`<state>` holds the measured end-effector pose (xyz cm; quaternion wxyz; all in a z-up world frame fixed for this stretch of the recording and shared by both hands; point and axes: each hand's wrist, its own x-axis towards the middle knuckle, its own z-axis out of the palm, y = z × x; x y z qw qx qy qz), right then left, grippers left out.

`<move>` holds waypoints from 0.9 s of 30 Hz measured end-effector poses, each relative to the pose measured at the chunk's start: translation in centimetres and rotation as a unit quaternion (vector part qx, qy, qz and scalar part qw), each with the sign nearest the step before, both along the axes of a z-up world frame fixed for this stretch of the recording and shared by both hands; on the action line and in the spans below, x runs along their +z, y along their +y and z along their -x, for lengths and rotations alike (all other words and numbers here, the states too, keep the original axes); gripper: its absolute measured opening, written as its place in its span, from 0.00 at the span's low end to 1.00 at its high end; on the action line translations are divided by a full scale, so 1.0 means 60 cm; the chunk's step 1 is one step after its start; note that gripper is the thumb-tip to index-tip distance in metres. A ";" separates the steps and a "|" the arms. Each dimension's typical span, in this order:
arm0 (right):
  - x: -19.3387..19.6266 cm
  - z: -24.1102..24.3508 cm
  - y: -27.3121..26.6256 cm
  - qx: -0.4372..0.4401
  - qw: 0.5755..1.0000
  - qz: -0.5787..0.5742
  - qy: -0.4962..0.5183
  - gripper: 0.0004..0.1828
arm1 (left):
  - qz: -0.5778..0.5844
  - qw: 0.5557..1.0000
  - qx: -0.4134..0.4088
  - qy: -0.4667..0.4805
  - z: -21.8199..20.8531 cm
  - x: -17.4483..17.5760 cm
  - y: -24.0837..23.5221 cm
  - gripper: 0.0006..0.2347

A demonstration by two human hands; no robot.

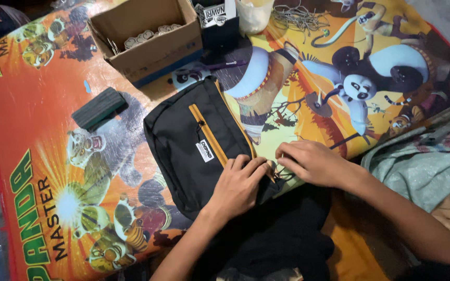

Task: The person cleans the surface of a black bag with a purple cloth and then applies a skull-shaped patch to the front, pressing it down by hand.

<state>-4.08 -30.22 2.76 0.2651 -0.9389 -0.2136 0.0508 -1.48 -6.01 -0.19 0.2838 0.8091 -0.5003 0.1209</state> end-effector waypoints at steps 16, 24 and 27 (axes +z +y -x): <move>-0.036 -0.279 -0.147 -0.257 0.965 0.023 -0.035 0.08 | -0.081 0.991 0.108 0.021 -0.265 0.024 0.014 0.16; -0.081 -0.374 -0.213 -0.461 0.881 0.093 -0.047 0.18 | -0.053 0.990 0.101 0.082 -0.293 0.023 -0.004 0.10; -0.112 -0.408 -0.221 -0.443 0.882 0.153 -0.037 0.20 | -0.050 0.989 0.100 0.096 -0.299 0.012 -0.002 0.11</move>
